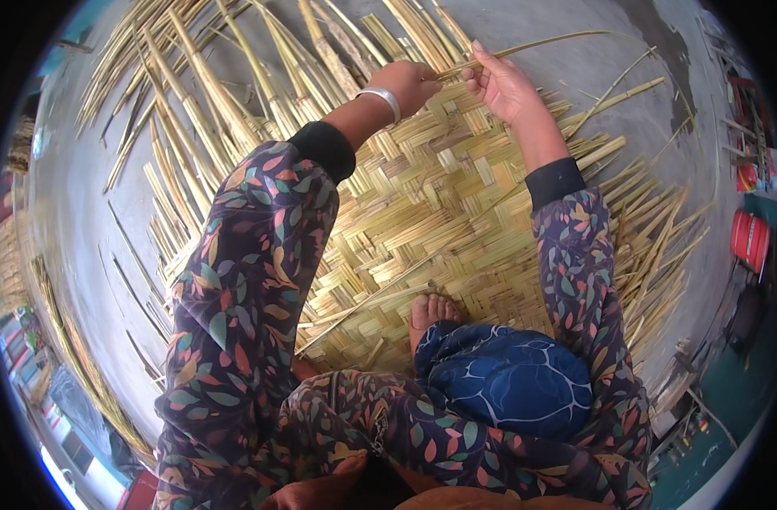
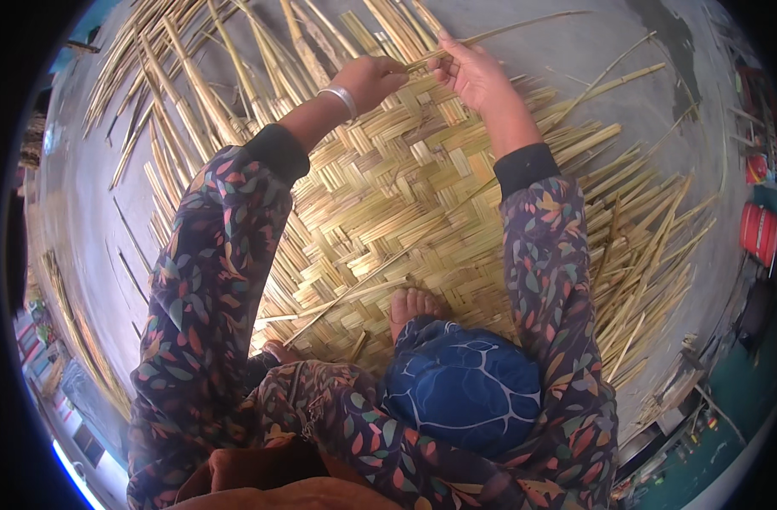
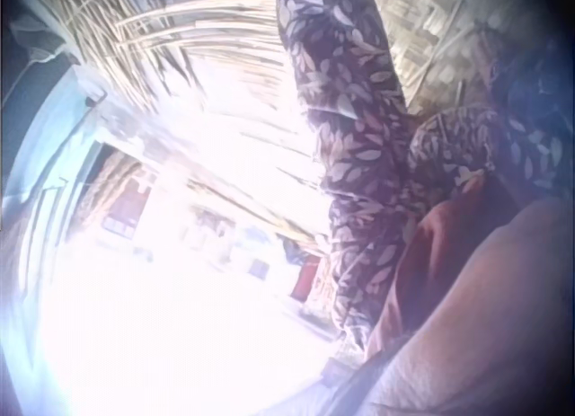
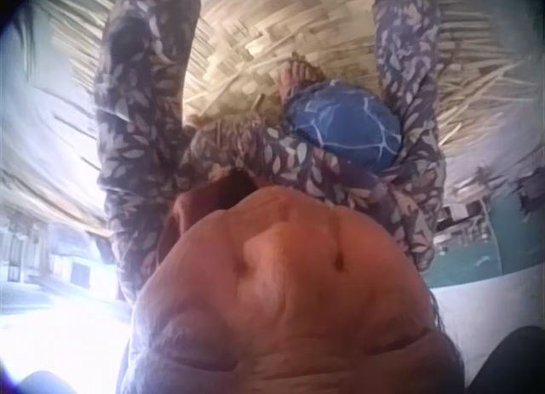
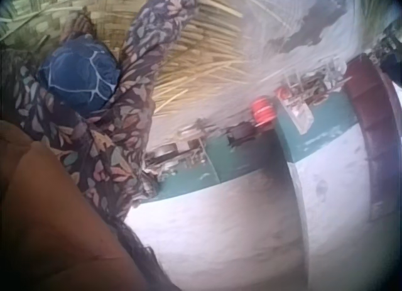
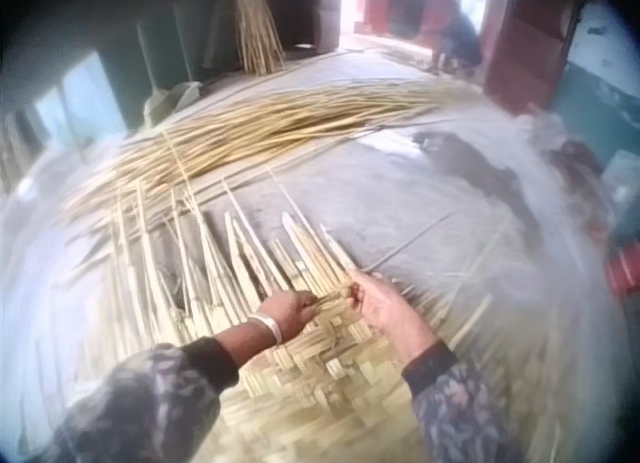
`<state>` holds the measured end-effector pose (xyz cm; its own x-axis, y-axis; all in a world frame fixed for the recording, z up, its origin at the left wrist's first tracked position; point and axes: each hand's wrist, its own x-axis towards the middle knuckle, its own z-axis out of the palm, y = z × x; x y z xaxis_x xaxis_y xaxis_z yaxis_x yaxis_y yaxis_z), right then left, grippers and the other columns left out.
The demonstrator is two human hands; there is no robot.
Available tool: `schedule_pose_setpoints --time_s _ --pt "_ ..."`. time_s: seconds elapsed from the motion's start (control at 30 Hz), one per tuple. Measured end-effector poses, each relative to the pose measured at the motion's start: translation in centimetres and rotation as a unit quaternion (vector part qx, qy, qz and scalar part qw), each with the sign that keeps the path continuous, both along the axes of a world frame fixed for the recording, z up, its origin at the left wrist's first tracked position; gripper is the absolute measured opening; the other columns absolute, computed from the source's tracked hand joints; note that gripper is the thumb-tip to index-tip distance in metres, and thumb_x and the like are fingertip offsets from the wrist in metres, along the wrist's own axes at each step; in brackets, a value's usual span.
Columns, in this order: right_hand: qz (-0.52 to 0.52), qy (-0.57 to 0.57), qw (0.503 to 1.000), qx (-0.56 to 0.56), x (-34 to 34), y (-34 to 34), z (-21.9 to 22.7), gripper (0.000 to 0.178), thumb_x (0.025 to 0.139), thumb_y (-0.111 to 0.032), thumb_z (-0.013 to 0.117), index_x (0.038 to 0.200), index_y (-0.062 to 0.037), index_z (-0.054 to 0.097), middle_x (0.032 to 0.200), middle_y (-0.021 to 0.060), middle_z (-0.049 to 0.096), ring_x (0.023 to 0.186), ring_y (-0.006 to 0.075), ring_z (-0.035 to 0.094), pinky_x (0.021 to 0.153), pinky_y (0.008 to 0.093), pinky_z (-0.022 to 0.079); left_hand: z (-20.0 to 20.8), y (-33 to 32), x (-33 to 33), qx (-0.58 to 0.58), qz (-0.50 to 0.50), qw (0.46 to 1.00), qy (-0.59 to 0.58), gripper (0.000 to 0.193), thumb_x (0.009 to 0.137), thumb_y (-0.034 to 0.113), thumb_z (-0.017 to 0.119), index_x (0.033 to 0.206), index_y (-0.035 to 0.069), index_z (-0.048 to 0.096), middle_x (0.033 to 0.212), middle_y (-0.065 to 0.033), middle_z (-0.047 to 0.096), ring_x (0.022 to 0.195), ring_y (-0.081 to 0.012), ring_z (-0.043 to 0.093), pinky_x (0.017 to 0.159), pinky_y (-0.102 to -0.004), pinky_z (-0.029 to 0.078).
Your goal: The person weaves a basket by hand using dried palm leaves. They interlace the leaves in a crisscross pattern, gradually building up the structure of the basket.
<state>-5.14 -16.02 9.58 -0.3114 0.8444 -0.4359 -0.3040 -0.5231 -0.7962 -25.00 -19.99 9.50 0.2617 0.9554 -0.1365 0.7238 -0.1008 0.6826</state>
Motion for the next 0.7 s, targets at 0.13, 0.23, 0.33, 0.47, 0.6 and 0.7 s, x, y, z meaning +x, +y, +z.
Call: schedule_pose_setpoints --time_s 0.13,0.23,0.33,0.47,0.6,0.7 --pt "0.014 0.038 0.998 0.038 2.7 -1.1 0.9 0.018 0.091 -0.020 0.062 0.103 -0.0069 0.056 0.091 0.0016 0.060 0.082 0.0135 0.060 0.066 0.0238 0.050 -0.7 2.2 2.8 -0.068 0.029 0.988 -0.137 0.031 0.087 0.027 0.057 0.100 0.002 0.068 0.080 -0.0120 0.069 0.074 -0.0223 0.067 0.072 -0.0333 0.052" --pt "0.011 0.034 0.998 0.056 5.0 -1.3 0.7 0.017 0.093 -0.020 0.059 0.104 -0.0061 0.056 0.093 0.0023 0.060 0.083 0.0133 0.061 0.068 0.0238 0.049 -0.6 2.8 4.0 -0.104 0.011 0.978 -0.180 0.031 0.089 0.025 0.055 0.100 0.000 0.068 0.077 -0.0099 0.069 0.070 -0.0178 0.066 0.069 -0.0308 0.052" --pt "0.023 0.023 0.997 0.066 5.7 -1.6 1.4 0.017 0.095 -0.020 0.057 0.103 -0.0051 0.057 0.094 0.0029 0.061 0.081 0.0122 0.060 0.068 0.0232 0.049 0.4 2.0 4.7 -0.128 -0.005 0.975 -0.183 0.031 0.091 0.024 0.052 0.101 0.000 0.067 0.076 -0.0092 0.068 0.068 -0.0165 0.065 0.068 -0.0296 0.052" --pt "0.031 0.004 0.996 0.084 5.4 -1.7 2.3 0.019 0.094 -0.023 0.057 0.101 -0.0052 0.058 0.092 0.0013 0.061 0.076 0.0103 0.058 0.065 0.0219 0.047 2.3 1.0 5.0 -0.111 -0.003 0.974 -0.196 0.030 0.092 0.024 0.050 0.100 0.000 0.065 0.071 -0.0096 0.066 0.065 -0.0158 0.062 0.066 -0.0300 0.050" --pt "0.021 0.006 0.996 0.086 4.7 -2.3 3.7 0.020 0.094 -0.023 0.059 0.103 -0.0053 0.059 0.086 -0.0003 0.058 0.074 0.0096 0.056 0.064 0.0224 0.044 3.7 0.4 4.7 -0.097 -0.009 0.974 -0.203 0.027 0.094 0.024 0.049 0.102 0.001 0.060 0.070 -0.0123 0.064 0.067 -0.0212 0.063 0.066 -0.0343 0.049" --pt "0.020 0.054 0.995 0.078 4.8 -2.1 2.8 0.018 0.091 -0.021 0.063 0.098 -0.0049 0.060 0.089 -0.0001 0.060 0.072 0.0093 0.057 0.062 0.0221 0.045 3.8 -0.7 5.1 0.032 -0.039 0.980 -0.190 0.027 0.094 0.024 0.048 0.102 0.001 0.061 0.073 -0.0172 0.064 0.070 -0.0315 0.063 0.068 -0.0388 0.048"
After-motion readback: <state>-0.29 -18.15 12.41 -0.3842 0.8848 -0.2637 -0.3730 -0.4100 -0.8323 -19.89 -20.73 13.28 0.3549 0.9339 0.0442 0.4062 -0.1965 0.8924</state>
